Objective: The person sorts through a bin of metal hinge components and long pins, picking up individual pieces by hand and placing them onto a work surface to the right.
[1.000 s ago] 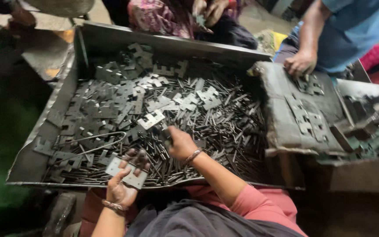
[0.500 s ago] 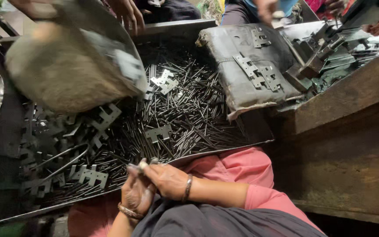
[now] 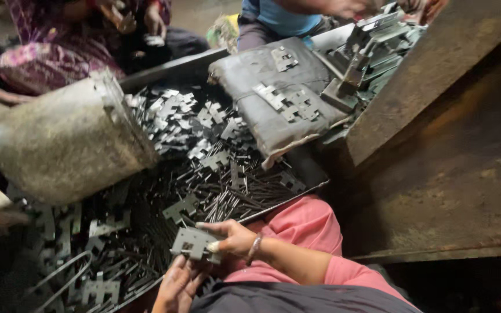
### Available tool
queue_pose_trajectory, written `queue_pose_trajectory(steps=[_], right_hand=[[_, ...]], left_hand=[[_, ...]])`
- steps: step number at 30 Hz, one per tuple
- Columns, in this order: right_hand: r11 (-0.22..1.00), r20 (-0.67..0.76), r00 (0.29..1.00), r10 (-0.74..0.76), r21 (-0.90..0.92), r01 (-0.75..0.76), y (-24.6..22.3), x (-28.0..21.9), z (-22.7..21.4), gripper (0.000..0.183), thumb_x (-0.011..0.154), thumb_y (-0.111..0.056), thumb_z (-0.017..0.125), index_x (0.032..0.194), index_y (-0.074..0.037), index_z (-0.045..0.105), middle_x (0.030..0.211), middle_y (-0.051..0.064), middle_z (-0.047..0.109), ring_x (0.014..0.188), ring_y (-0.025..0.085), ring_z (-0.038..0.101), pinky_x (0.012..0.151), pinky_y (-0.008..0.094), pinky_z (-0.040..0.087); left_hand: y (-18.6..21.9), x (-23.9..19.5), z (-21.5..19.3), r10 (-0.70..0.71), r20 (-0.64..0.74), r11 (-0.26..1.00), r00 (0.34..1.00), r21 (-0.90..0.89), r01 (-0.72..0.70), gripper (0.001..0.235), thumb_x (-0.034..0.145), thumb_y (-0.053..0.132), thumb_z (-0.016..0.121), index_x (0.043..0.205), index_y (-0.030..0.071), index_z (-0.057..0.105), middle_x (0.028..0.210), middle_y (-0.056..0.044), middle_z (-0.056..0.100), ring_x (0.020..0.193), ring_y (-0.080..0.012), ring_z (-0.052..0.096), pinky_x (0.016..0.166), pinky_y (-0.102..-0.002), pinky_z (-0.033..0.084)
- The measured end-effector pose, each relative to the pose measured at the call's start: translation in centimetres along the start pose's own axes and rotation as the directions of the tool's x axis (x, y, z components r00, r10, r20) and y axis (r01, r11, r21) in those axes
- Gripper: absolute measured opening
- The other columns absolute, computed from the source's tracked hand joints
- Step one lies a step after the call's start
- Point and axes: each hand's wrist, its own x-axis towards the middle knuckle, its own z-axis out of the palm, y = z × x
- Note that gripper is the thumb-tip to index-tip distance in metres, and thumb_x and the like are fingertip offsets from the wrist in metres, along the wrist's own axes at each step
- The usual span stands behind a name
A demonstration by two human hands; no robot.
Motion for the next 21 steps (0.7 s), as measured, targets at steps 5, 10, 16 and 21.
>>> queue_pose_trajectory(steps=[5, 10, 16, 21], right_hand=[[0.812, 0.047, 0.990, 0.134, 0.568, -0.137, 0.0, -1.9, -1.7, 0.065, 0.089, 0.015, 0.061, 0.152, 0.008, 0.050, 0.136, 0.019, 0.067, 0.121, 0.025, 0.068, 0.105, 0.034, 0.055], [0.735, -0.085, 0.980, 0.178, 0.674, -0.075, -2.2, -3.4, -2.9, 0.059, 0.090, 0.014, 0.061, 0.148, 0.004, 0.054, 0.129, 0.022, 0.068, 0.109, 0.032, 0.069, 0.090, 0.044, 0.059], [0.750, -0.378, 0.922, 0.082, 0.632, 0.193, -7.9, -4.3, -7.5, 0.060, 0.086, 0.016, 0.058, 0.144, 0.004, 0.054, 0.130, 0.023, 0.068, 0.106, 0.032, 0.073, 0.093, 0.044, 0.062], [0.760, -0.650, 0.740, -0.172, 0.390, 0.520, -15.2, -6.1, -14.0, 0.061, 0.090, 0.006, 0.051, 0.150, -0.002, 0.046, 0.130, 0.022, 0.067, 0.104, 0.037, 0.072, 0.086, 0.041, 0.056]], left_hand=[[0.7, 2.2, -3.4, 0.070, -0.069, 0.695, 0.995, 0.719, 0.002, 0.080, 0.083, 0.008, 0.074, 0.153, 0.009, 0.035, 0.146, -0.016, 0.054, 0.125, -0.0362, 0.059, 0.106, -0.049, 0.046], [7.8, 2.8, -4.8, 0.516, 0.415, -0.624, 0.749, 0.781, -0.003, 0.079, 0.055, 0.032, 0.083, 0.125, 0.000, 0.064, 0.130, -0.026, 0.065, 0.120, -0.0444, 0.060, 0.111, -0.053, 0.044], [12.0, 5.3, -7.4, 0.641, 0.265, -0.660, 0.721, 0.670, 0.340, 0.075, 0.059, 0.032, 0.082, 0.125, 0.001, 0.065, 0.131, -0.024, 0.065, 0.122, -0.0429, 0.060, 0.112, -0.052, 0.044], [11.4, 5.6, -9.6, 0.702, 0.199, -0.607, 0.683, 0.668, 0.429, 0.071, 0.061, 0.032, 0.081, 0.124, 0.002, 0.065, 0.132, -0.022, 0.065, 0.124, -0.0417, 0.059, 0.113, -0.051, 0.043]])
